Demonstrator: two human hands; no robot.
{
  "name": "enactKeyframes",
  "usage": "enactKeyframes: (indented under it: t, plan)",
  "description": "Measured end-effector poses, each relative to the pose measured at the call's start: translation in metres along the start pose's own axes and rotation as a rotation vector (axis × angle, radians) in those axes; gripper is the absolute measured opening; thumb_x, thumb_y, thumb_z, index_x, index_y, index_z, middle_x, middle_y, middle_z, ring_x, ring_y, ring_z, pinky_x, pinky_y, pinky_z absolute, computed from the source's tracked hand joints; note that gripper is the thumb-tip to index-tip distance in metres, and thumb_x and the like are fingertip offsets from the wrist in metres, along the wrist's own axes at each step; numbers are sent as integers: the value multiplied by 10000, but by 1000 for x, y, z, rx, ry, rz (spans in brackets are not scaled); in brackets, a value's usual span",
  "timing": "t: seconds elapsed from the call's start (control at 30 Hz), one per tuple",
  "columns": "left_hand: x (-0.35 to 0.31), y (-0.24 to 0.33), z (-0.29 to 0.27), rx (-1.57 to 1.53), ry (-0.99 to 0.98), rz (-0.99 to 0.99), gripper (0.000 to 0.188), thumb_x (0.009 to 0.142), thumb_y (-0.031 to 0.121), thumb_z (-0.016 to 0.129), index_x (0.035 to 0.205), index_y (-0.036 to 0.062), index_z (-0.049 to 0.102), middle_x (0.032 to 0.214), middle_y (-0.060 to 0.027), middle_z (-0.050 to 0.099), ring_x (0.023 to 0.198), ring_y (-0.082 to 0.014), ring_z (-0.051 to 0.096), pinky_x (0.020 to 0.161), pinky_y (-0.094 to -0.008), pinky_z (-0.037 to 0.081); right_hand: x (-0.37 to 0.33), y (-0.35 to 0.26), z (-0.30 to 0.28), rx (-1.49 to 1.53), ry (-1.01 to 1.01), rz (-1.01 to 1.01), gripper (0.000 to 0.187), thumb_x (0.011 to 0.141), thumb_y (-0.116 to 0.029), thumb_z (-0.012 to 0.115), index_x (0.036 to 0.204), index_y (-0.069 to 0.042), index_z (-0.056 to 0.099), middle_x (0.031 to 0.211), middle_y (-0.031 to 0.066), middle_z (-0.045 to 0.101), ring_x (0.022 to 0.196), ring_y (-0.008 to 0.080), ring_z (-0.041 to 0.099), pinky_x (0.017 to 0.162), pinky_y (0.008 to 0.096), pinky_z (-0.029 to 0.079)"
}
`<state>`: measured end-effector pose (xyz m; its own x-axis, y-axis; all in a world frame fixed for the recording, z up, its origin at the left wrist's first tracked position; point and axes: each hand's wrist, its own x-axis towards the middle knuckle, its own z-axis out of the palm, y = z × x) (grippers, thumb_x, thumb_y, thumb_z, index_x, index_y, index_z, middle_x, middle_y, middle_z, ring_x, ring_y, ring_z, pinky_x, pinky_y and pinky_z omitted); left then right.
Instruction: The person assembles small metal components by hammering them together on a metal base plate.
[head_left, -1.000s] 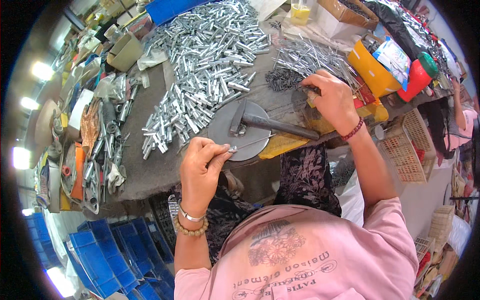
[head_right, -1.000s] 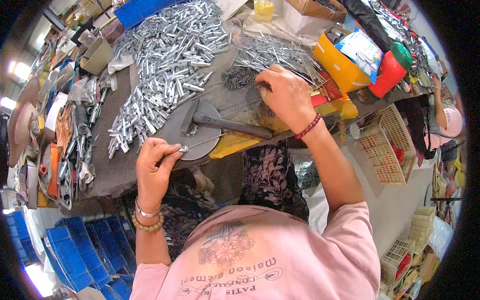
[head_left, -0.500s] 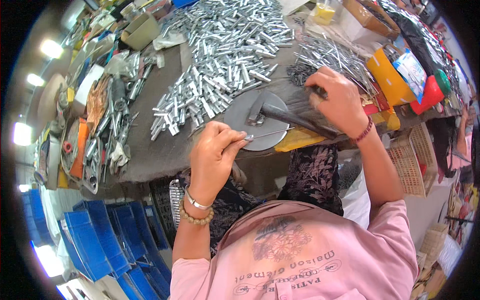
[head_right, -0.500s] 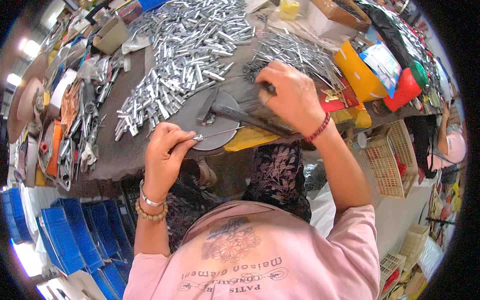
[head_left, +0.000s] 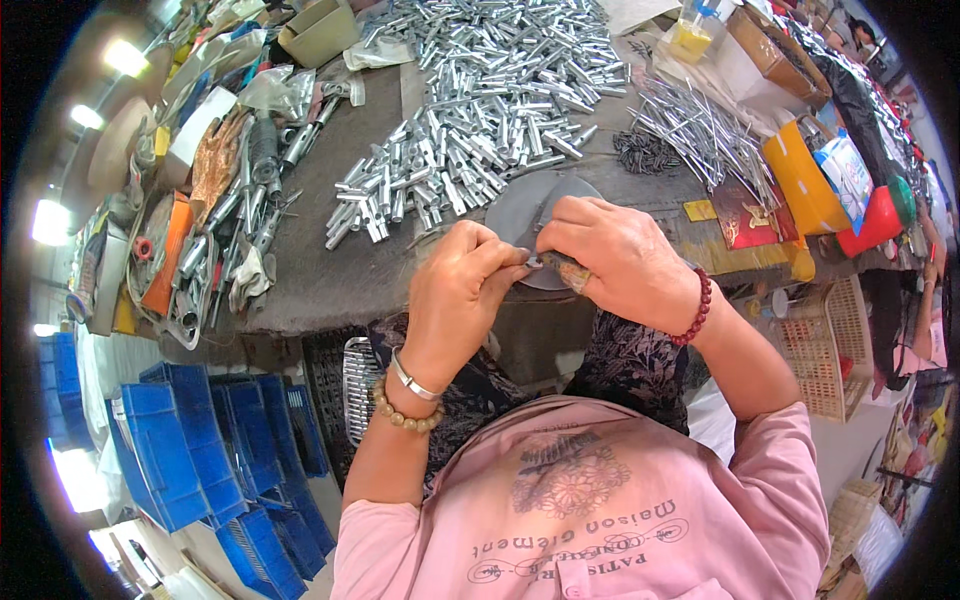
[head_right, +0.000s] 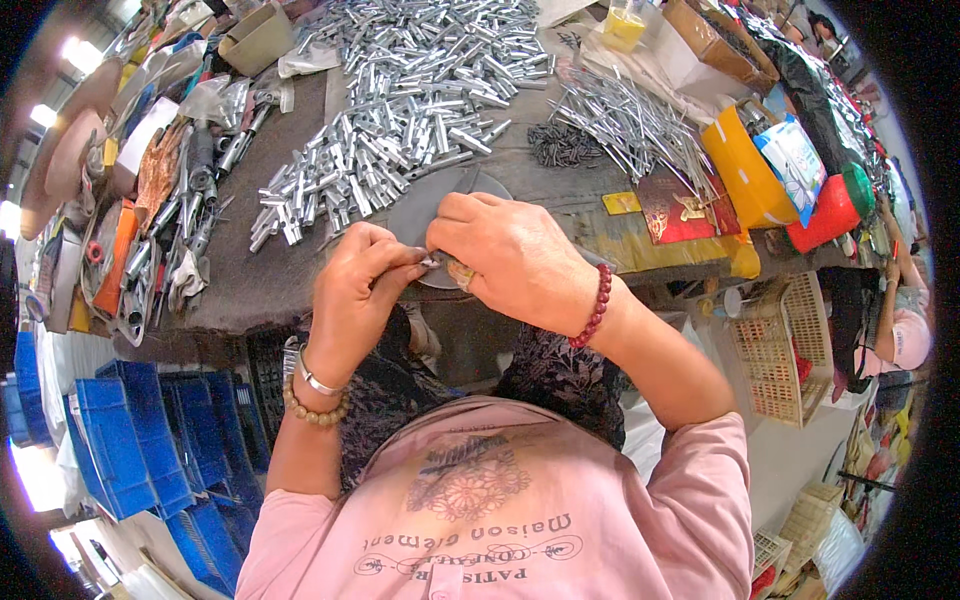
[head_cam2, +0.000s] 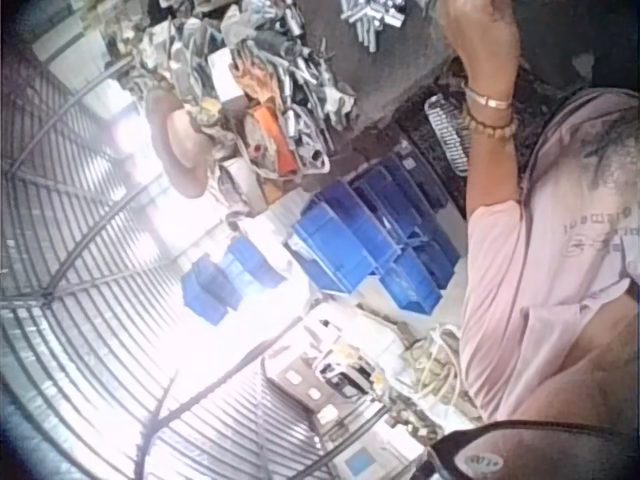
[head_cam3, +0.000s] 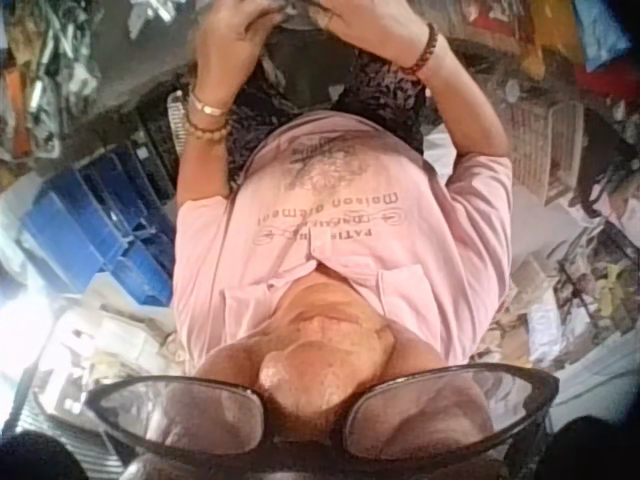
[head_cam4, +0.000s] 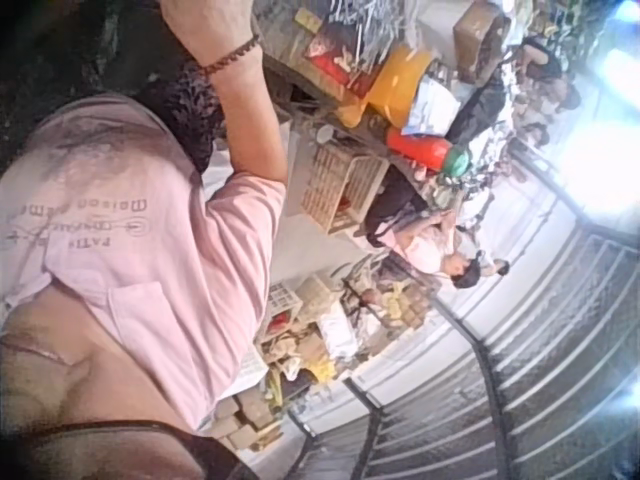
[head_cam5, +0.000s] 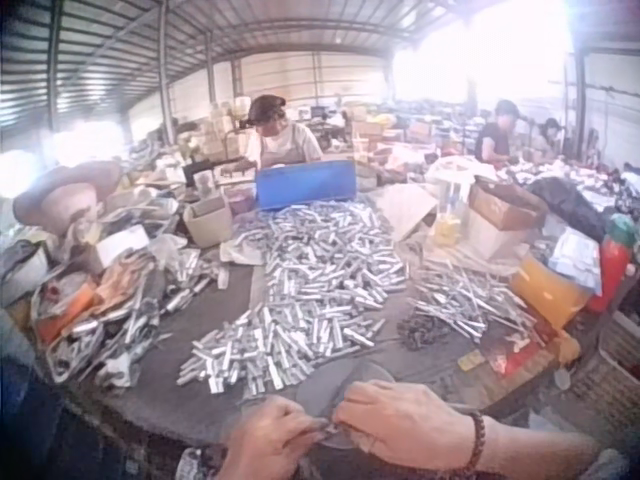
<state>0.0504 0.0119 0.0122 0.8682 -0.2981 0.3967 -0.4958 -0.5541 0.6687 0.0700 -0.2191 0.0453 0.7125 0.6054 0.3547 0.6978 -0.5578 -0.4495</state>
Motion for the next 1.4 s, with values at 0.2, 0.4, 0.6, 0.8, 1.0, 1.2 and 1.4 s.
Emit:
enactKeyframes:
  t: [0.2,0.4,0.6,0.8,1.0,1.2,1.4]
  plan:
    - [0,-2,3,-3,23,21,130,866,23,812,990,46,777,941,-82,643,845,-248,663,736,-347,526,5,-6,-3,-147,-7,-100,173,810,-89,706,980,-81,676,1008,97,622,981,322,665,813,444,561]
    - [0,-3,4,23,38,48,158,850,2,821,995,42,775,947,-81,646,846,-250,662,744,-349,532,7,-15,-3,-351,-99,-141,291,793,-95,750,1079,-114,702,984,67,588,976,286,653,866,432,540]
    - [-1,-3,1,-63,12,3,163,859,8,828,1015,25,787,938,-76,641,838,-234,647,740,-333,520,-26,-4,-22,-365,203,148,443,794,-100,768,1234,-101,717,1068,93,672,1053,309,672,927,450,548]
    - [1,-4,-1,-87,-24,-14,160,865,7,828,1022,13,796,927,-73,637,827,-208,636,733,-319,509,-47,-2,-19,-273,241,266,581,779,-5,740,1349,-111,700,1037,115,674,972,343,691,850,443,570]
    - [2,-4,0,-98,-15,15,158,864,-1,824,1019,15,796,922,-74,638,824,-206,638,723,-317,507,-58,-23,-17,-143,473,53,626,802,47,693,1394,-153,730,991,91,630,820,269,692,733,373,581]
    - [5,-3,1,-74,3,39,161,847,20,836,992,29,767,915,-83,650,781,-261,666,688,-368,524,-63,-15,-5,-228,249,41,576,828,4,714,1378,-161,740,953,69,607,792,251,676,680,379,559]
    - [-1,-7,1,-90,-20,-3,175,870,10,829,1043,18,805,931,-55,624,833,-178,618,733,-302,496,-50,-1,-12,-124,241,209,543,811,-14,725,1330,-171,756,994,80,634,819,286,685,700,401,557]
